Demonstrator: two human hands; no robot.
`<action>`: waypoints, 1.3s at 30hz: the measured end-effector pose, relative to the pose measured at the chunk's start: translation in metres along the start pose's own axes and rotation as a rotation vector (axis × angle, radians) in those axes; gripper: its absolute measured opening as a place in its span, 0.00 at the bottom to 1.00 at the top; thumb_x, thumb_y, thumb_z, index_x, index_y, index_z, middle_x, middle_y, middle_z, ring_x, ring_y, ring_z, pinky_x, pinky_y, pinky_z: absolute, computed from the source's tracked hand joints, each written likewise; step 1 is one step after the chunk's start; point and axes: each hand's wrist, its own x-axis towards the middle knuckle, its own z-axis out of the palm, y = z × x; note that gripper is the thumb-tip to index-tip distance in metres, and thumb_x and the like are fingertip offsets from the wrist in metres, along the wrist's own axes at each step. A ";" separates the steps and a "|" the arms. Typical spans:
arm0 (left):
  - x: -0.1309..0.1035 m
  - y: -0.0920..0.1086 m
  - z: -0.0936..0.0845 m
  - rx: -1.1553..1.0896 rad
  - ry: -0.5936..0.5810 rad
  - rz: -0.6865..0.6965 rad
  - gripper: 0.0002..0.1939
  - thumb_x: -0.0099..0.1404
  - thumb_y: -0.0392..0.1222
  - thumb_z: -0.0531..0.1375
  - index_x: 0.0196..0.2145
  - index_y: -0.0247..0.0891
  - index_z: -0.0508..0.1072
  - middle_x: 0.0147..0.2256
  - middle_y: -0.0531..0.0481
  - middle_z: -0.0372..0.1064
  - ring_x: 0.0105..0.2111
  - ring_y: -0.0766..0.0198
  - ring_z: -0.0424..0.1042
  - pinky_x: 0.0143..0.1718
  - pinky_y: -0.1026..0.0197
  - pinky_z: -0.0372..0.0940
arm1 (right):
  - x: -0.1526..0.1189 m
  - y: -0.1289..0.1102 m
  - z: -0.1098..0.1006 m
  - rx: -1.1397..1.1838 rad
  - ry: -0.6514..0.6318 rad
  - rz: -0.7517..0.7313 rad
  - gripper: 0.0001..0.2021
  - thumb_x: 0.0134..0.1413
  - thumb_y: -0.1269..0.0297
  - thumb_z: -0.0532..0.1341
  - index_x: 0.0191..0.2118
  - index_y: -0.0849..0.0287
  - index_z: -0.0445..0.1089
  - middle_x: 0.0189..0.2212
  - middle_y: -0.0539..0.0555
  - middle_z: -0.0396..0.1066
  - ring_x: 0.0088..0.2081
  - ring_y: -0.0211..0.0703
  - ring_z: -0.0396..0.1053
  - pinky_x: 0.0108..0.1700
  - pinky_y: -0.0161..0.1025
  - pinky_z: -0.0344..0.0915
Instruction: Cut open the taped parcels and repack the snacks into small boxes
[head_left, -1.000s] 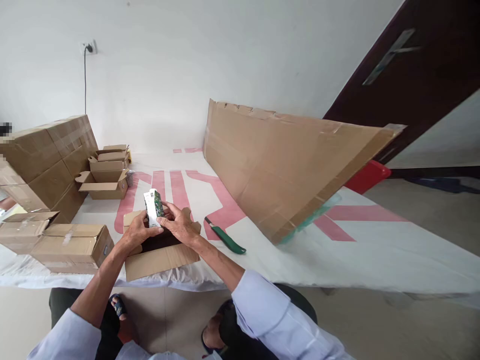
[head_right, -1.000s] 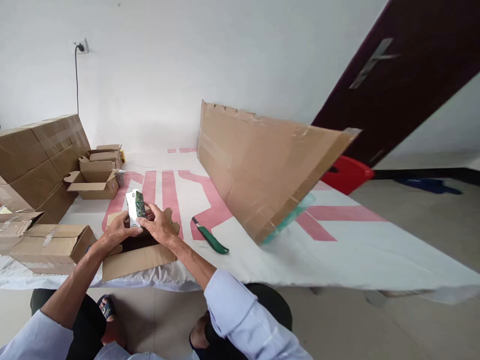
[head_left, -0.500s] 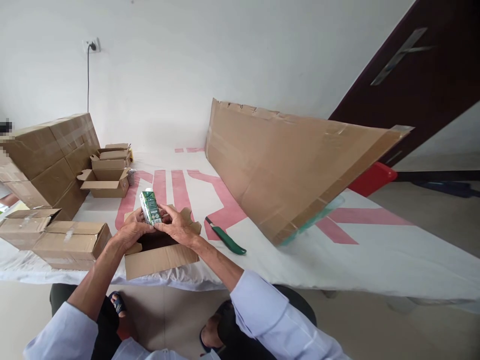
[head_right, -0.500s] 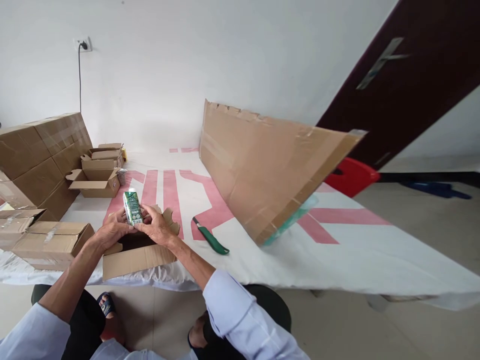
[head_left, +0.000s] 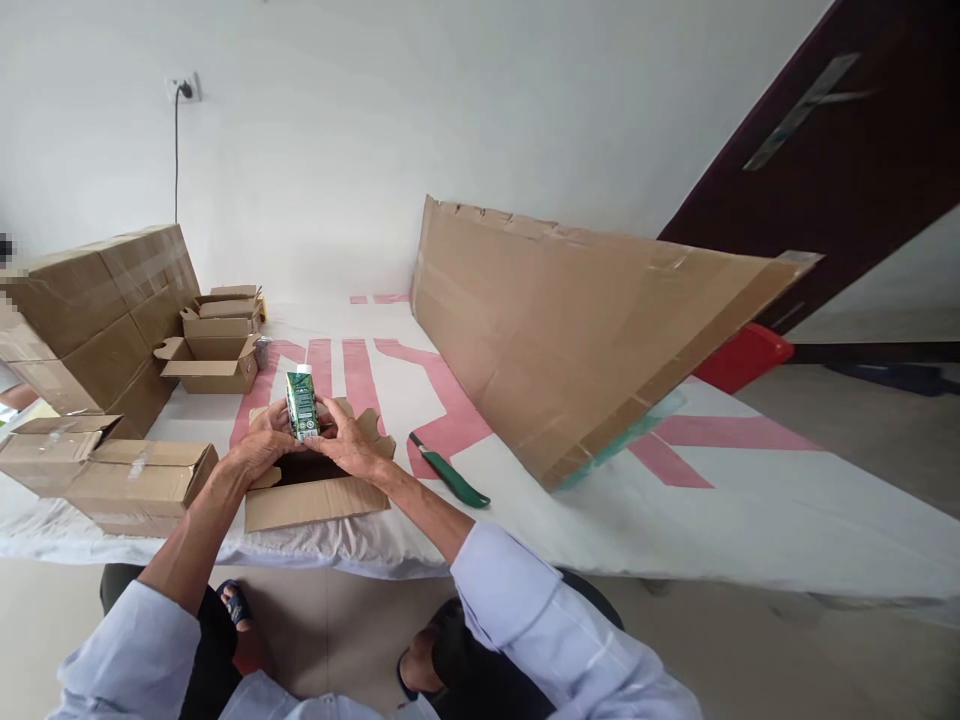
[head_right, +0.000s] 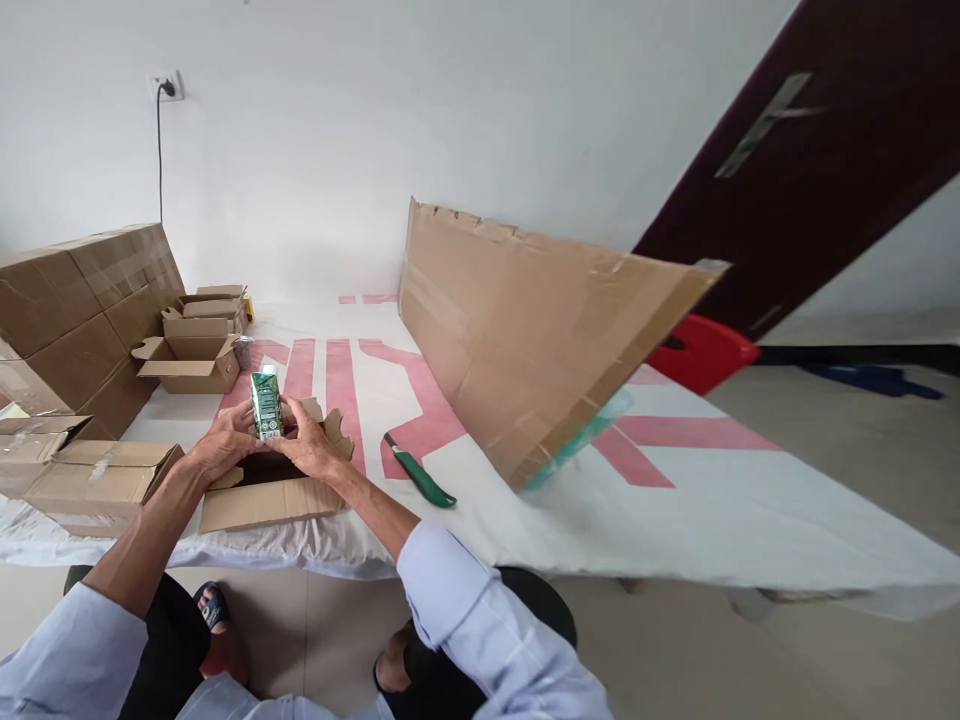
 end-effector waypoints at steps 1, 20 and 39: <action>0.004 0.002 -0.003 0.012 -0.001 0.009 0.46 0.44 0.22 0.71 0.62 0.41 0.78 0.59 0.39 0.80 0.59 0.42 0.79 0.52 0.53 0.77 | 0.005 -0.001 -0.001 0.001 0.003 -0.004 0.43 0.55 0.63 0.75 0.74 0.51 0.62 0.46 0.54 0.77 0.43 0.45 0.77 0.47 0.44 0.77; 0.049 -0.001 -0.049 -0.024 -0.064 0.045 0.54 0.47 0.23 0.72 0.72 0.43 0.70 0.58 0.38 0.81 0.60 0.41 0.80 0.60 0.47 0.74 | 0.046 -0.003 0.002 -0.097 0.047 -0.036 0.46 0.56 0.70 0.68 0.79 0.47 0.56 0.51 0.55 0.78 0.42 0.43 0.74 0.45 0.42 0.78; 0.050 0.000 -0.052 -0.023 -0.003 0.020 0.54 0.46 0.24 0.75 0.71 0.41 0.71 0.56 0.37 0.82 0.58 0.42 0.81 0.58 0.49 0.76 | 0.044 -0.017 0.005 -0.085 0.044 0.008 0.46 0.55 0.69 0.70 0.78 0.48 0.59 0.53 0.56 0.79 0.42 0.44 0.75 0.47 0.44 0.78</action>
